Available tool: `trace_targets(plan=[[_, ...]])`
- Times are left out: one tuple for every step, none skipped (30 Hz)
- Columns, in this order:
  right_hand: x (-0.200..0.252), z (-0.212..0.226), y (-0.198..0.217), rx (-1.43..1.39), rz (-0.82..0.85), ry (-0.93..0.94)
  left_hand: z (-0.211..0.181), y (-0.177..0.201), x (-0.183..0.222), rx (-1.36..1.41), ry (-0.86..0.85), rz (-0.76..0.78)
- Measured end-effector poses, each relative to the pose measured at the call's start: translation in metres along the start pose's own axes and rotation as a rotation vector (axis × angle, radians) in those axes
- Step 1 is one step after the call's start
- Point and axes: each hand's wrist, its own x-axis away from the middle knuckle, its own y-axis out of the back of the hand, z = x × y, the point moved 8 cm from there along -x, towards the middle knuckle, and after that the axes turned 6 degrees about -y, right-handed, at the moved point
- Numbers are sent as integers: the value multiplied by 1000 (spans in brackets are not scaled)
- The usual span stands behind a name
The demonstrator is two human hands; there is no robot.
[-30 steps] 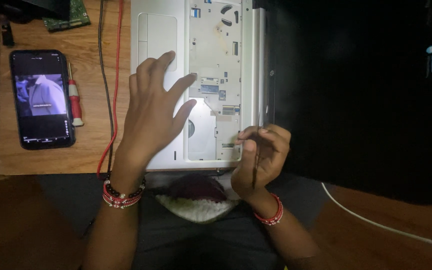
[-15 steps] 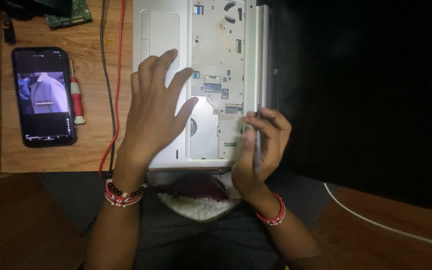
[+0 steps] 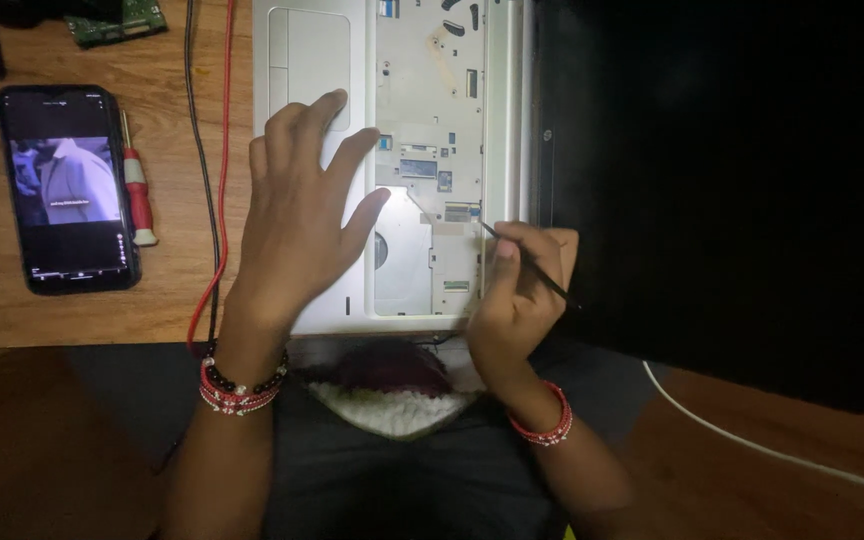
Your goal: Disassembling a laptop by removing the keyboard and prying off the top casing using a tool
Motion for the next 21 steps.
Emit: trace_targets(plan=[[0,0,0,1,0,0,0,0,0,1,0,0],[1,-3,-1,-75,15,-39,0,0,0,5,-7,-9],[1,-5,-2,-151,31,-78,0,0,0,9,-13,-18],[1,-6,-2,-151,33,-79,0,0,0,10,-11,-17],[2,-6,-3,-150,44,-87,0,0,1,12,-9,-12],[2,-7,-4,-149,56,-95,1,0,1,13,-7,-7],[2,-7,-3,-150,57,-95,0,0,1,13,-5,-7],[2,-8,-4,-153,67,-108,0,1,1,14,-10,-11],[2,-9,-5,-156,77,-121,-1,2,0,16,-16,-16],[0,-6,-5,-157,77,-121,-1,2,0,14,-16,-17],[-2,0,-6,-144,78,-71,-2,2,0,23,-11,-17],[-3,6,-6,-132,80,-22,-2,3,0,31,-5,-17],[-2,6,-6,-135,81,-22,-1,2,0,28,-4,-17],[-1,5,-6,-112,76,-22,0,1,1,24,-6,-16],[-1,5,-5,-90,72,-21,0,0,1,20,-9,-16],[-1,6,-5,-94,70,-19,0,1,1,15,-10,-18],[-1,8,-6,-114,92,-18,0,1,1,16,-7,-18],[-1,10,-7,-132,112,-15,0,2,0,17,-5,-19],[0,8,-8,-135,109,-12,0,2,0,13,-8,-22],[1,6,-8,-143,116,-23,0,2,0,21,-4,-22],[2,3,-9,-151,123,-34,0,2,1,28,1,-22]])
